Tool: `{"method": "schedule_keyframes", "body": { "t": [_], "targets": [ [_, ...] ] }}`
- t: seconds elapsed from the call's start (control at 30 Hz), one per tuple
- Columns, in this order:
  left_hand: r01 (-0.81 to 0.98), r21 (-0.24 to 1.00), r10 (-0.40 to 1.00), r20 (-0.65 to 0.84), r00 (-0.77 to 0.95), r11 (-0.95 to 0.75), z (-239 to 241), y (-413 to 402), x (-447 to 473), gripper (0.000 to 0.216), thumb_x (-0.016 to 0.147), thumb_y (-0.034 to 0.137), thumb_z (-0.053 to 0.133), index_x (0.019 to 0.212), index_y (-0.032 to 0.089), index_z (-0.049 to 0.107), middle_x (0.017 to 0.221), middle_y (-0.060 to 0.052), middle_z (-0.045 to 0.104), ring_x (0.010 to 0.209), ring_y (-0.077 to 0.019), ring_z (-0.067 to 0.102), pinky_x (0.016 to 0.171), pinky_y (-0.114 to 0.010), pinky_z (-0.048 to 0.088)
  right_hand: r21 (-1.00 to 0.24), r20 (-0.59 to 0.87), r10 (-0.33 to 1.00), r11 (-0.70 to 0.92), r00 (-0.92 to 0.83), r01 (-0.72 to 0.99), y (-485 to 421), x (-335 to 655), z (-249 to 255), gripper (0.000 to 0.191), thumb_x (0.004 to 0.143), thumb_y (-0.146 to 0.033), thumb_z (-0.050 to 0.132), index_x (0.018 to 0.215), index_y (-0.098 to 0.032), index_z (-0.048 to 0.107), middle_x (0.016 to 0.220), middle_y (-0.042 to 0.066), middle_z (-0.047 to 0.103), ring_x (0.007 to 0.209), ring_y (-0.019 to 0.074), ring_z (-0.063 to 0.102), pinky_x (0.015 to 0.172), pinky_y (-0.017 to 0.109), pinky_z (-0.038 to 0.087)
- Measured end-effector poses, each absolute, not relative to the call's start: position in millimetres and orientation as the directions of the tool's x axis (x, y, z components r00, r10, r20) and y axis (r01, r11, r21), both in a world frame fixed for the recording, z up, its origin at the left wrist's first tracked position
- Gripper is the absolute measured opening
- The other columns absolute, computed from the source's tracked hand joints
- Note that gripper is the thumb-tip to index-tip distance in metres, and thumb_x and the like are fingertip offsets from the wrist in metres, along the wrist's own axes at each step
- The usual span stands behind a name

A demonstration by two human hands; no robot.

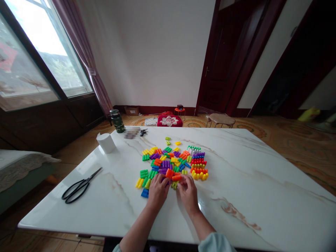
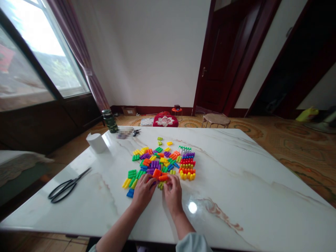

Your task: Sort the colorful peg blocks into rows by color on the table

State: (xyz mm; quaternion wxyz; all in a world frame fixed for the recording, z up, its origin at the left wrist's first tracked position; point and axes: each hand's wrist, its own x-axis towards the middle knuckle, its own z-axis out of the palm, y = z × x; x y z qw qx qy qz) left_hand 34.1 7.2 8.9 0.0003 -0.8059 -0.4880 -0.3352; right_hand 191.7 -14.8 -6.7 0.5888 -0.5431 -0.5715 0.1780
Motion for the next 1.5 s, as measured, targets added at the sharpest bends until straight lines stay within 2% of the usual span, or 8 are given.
{"method": "schedule_keyframes", "body": {
  "t": [0.07,0.13,0.2,0.27,0.47,1.0,1.5],
  "targets": [
    [0.778,0.32,0.769,0.562,0.304,-0.541,7,8,34,0.012,0.092,0.025,0.055,0.093,0.022,0.067,0.093,-0.007,0.063,0.092,-0.0229,0.056,0.08,-0.036,0.049,-0.826,0.495,0.829,0.357,0.258,0.437,-15,192,-9,0.04,0.083,-0.019,0.058,0.123,-0.019,0.058,0.113,0.012,0.062,0.088,0.02,0.064,0.074,0.036,0.059],
    [0.769,0.312,0.748,0.59,0.303,-0.558,6,9,33,0.011,0.092,0.023,0.055,0.095,0.021,0.066,0.092,-0.006,0.064,0.091,-0.0223,0.057,0.08,-0.036,0.049,-0.797,0.525,0.819,0.377,0.233,0.471,-14,191,-11,0.047,0.083,-0.018,0.058,0.13,-0.021,0.054,0.119,0.012,0.061,0.104,0.0232,0.062,0.085,0.04,0.058],
    [0.77,0.297,0.732,0.61,0.302,-0.565,6,9,33,0.012,0.092,0.023,0.055,0.097,0.021,0.066,0.092,-0.006,0.064,0.091,-0.0222,0.057,0.08,-0.036,0.049,-0.77,0.545,0.813,0.388,0.206,0.506,-14,191,-12,0.048,0.084,-0.018,0.058,0.131,-0.023,0.054,0.123,0.011,0.06,0.116,0.0251,0.057,0.095,0.045,0.053],
    [0.78,0.276,0.727,0.615,0.306,-0.562,6,9,33,0.012,0.092,0.022,0.055,0.099,0.021,0.065,0.093,-0.005,0.065,0.091,-0.0223,0.058,0.08,-0.037,0.049,-0.757,0.545,0.818,0.385,0.184,0.529,-13,192,-13,0.047,0.084,-0.017,0.058,0.13,-0.023,0.055,0.124,0.011,0.06,0.12,0.0257,0.055,0.1,0.047,0.05],
    [0.79,0.259,0.728,0.611,0.311,-0.556,7,8,34,0.016,0.092,0.018,0.054,0.103,0.021,0.065,0.095,-0.006,0.066,0.092,-0.0222,0.058,0.08,-0.036,0.05,-0.759,0.527,0.829,0.36,0.187,0.543,-13,192,-15,0.039,0.083,-0.016,0.057,0.122,-0.023,0.061,0.119,0.01,0.06,0.114,0.0246,0.059,0.099,0.044,0.051],
    [0.77,0.273,0.714,0.627,0.312,-0.576,11,6,33,0.017,0.094,0.019,0.05,0.101,0.021,0.066,0.093,-0.006,0.067,0.092,-0.0222,0.059,0.08,-0.036,0.049,-0.773,0.516,0.837,0.361,0.184,0.522,-14,192,-12,0.037,0.081,-0.01,0.057,0.114,-0.022,0.068,0.109,0.009,0.061,0.103,0.0229,0.063,0.092,0.039,0.055],
    [0.73,0.274,0.66,0.685,0.308,-0.626,18,3,33,0.016,0.095,0.019,0.052,0.099,0.021,0.067,0.096,-0.005,0.069,0.093,-0.0193,0.06,0.081,-0.033,0.05,-0.78,0.505,0.841,0.349,0.194,0.519,-14,192,-13,0.037,0.08,-0.01,0.055,0.112,-0.022,0.068,0.109,0.009,0.061,0.104,0.023,0.062,0.094,0.04,0.054]
  ]
}}
